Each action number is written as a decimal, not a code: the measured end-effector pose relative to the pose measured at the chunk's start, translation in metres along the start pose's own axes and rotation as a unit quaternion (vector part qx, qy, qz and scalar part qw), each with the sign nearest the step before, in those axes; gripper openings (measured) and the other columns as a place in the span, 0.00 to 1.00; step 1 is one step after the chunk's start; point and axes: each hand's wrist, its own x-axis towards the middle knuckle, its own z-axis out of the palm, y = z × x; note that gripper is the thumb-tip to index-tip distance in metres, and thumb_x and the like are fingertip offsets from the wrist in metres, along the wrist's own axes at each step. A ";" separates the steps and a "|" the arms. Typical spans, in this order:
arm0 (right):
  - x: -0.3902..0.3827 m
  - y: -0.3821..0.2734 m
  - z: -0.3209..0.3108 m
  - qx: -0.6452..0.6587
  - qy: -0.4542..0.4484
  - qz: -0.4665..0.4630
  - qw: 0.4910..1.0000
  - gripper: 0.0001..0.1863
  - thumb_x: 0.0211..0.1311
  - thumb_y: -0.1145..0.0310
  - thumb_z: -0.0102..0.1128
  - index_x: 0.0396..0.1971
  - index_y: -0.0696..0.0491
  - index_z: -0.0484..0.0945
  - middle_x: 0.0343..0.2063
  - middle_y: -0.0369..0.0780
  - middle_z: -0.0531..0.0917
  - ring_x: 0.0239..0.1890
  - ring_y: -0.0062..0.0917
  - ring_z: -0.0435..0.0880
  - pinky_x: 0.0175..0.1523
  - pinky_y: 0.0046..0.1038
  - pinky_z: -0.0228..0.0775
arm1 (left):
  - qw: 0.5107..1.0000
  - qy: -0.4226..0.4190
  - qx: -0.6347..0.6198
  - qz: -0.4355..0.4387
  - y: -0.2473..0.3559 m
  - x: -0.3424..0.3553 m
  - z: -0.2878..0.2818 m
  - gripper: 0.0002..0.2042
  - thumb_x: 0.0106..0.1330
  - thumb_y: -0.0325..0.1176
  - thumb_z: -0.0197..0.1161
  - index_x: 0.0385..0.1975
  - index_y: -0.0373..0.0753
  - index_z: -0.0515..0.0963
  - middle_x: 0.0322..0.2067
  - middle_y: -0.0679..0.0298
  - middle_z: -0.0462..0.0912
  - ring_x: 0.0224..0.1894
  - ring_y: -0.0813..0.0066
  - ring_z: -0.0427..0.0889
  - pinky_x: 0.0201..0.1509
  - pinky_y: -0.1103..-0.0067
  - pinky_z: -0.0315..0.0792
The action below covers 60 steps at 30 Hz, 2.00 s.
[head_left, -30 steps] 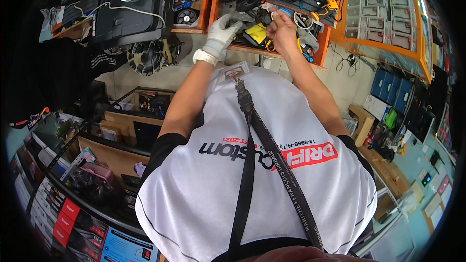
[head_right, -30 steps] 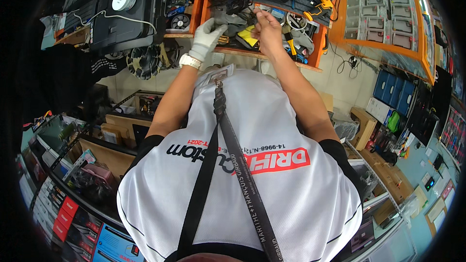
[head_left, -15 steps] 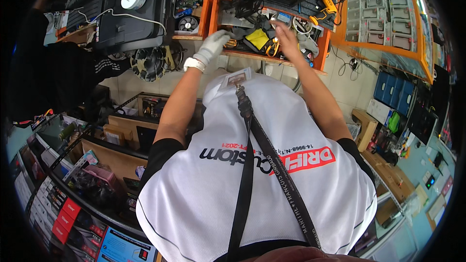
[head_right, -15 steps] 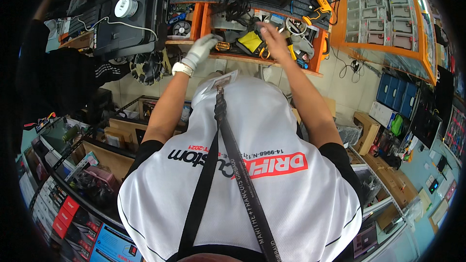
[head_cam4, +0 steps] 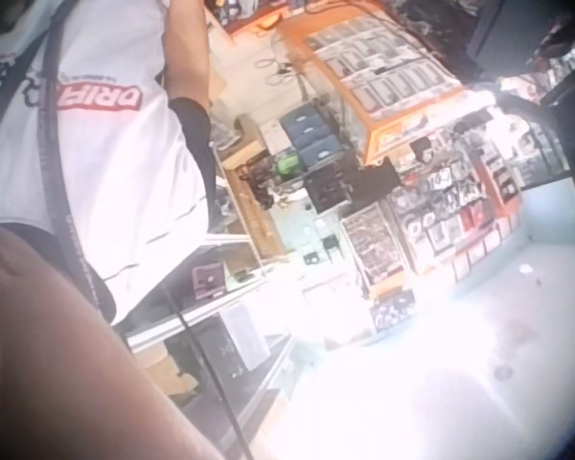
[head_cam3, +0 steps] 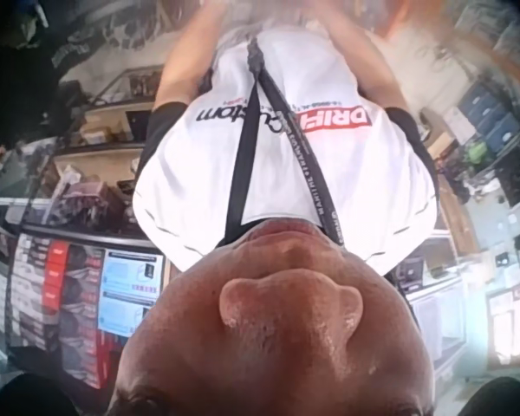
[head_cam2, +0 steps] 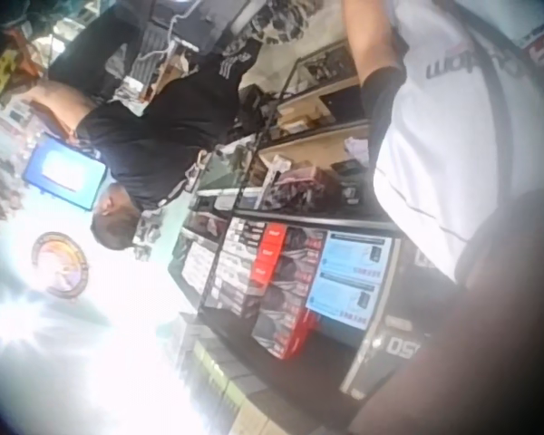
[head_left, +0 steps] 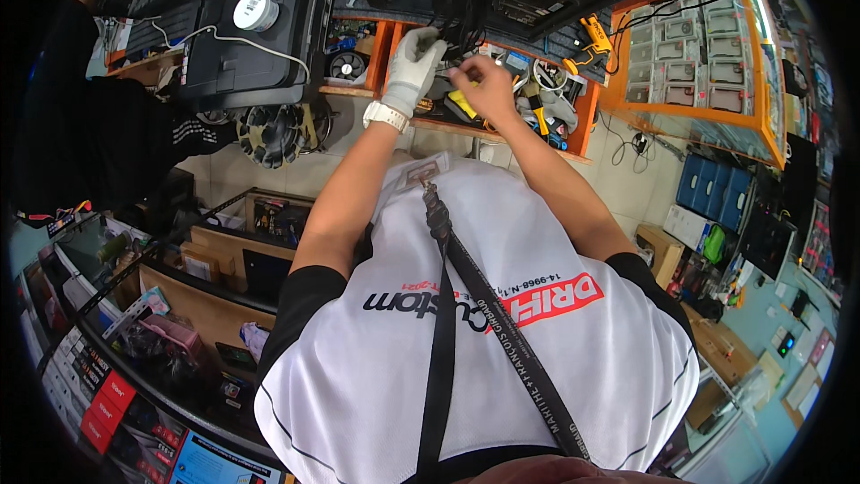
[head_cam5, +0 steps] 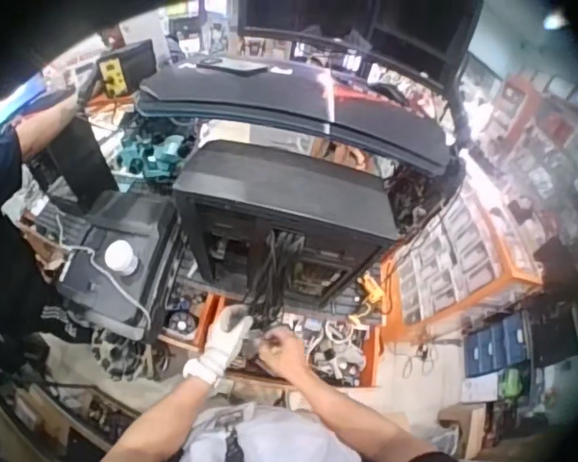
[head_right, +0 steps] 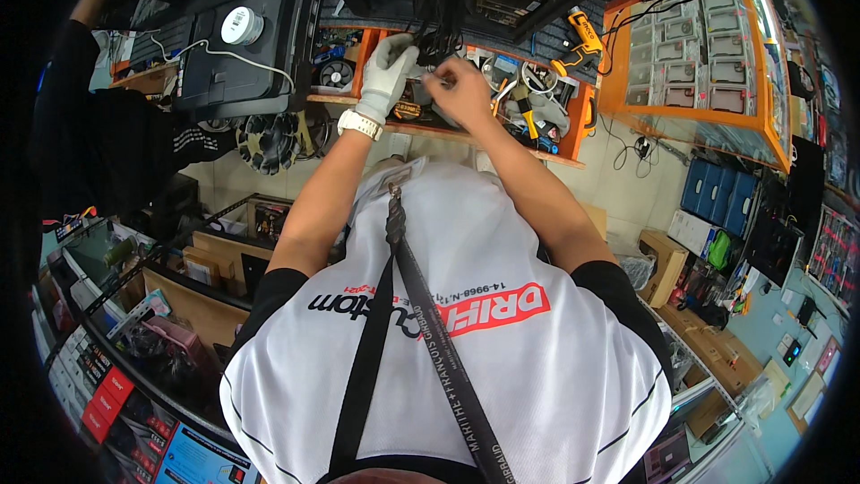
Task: The person connects cables to a motherboard inside a computer case and wipes the side of the case with a yellow cloth.
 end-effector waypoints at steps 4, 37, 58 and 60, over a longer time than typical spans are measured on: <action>0.033 -0.019 -0.021 0.144 0.120 -0.020 0.982 0.17 0.66 0.64 0.82 0.50 0.55 0.91 0.34 0.38 0.90 0.30 0.21 0.86 0.37 0.26 0.80 | 0.990 0.036 -0.070 0.116 0.019 0.013 0.019 0.29 0.74 0.41 0.79 0.70 0.35 0.79 0.61 0.51 0.90 0.61 0.63 0.90 0.69 0.69 0.82; 0.079 -0.070 0.005 0.328 -0.014 0.033 0.944 0.21 0.82 0.70 0.65 0.69 0.56 0.84 0.44 0.40 0.96 0.43 0.23 0.93 0.55 0.25 0.82 | 0.992 0.031 -0.054 0.109 0.077 0.067 -0.097 0.15 0.81 0.38 0.74 0.59 0.36 0.92 0.46 0.68 0.96 0.46 0.84 0.88 0.51 0.80 0.81; 0.063 -0.060 0.021 0.183 0.112 0.032 0.976 0.12 0.74 0.64 0.79 0.46 0.56 0.90 0.31 0.38 0.91 0.30 0.21 0.87 0.38 0.28 0.76 | 0.988 -0.017 -0.094 0.120 0.053 0.008 -0.028 0.13 0.79 0.32 0.72 0.58 0.34 0.86 0.50 0.64 0.91 0.51 0.78 0.87 0.59 0.76 0.81; 0.059 -0.060 0.025 0.234 0.137 0.023 0.962 0.11 0.76 0.66 0.78 0.46 0.57 0.89 0.32 0.36 0.91 0.31 0.17 0.87 0.38 0.24 0.76 | 0.986 0.039 -0.102 0.123 0.048 0.011 -0.027 0.09 0.80 0.34 0.74 0.50 0.34 0.88 0.43 0.65 0.92 0.39 0.83 0.88 0.45 0.81 0.84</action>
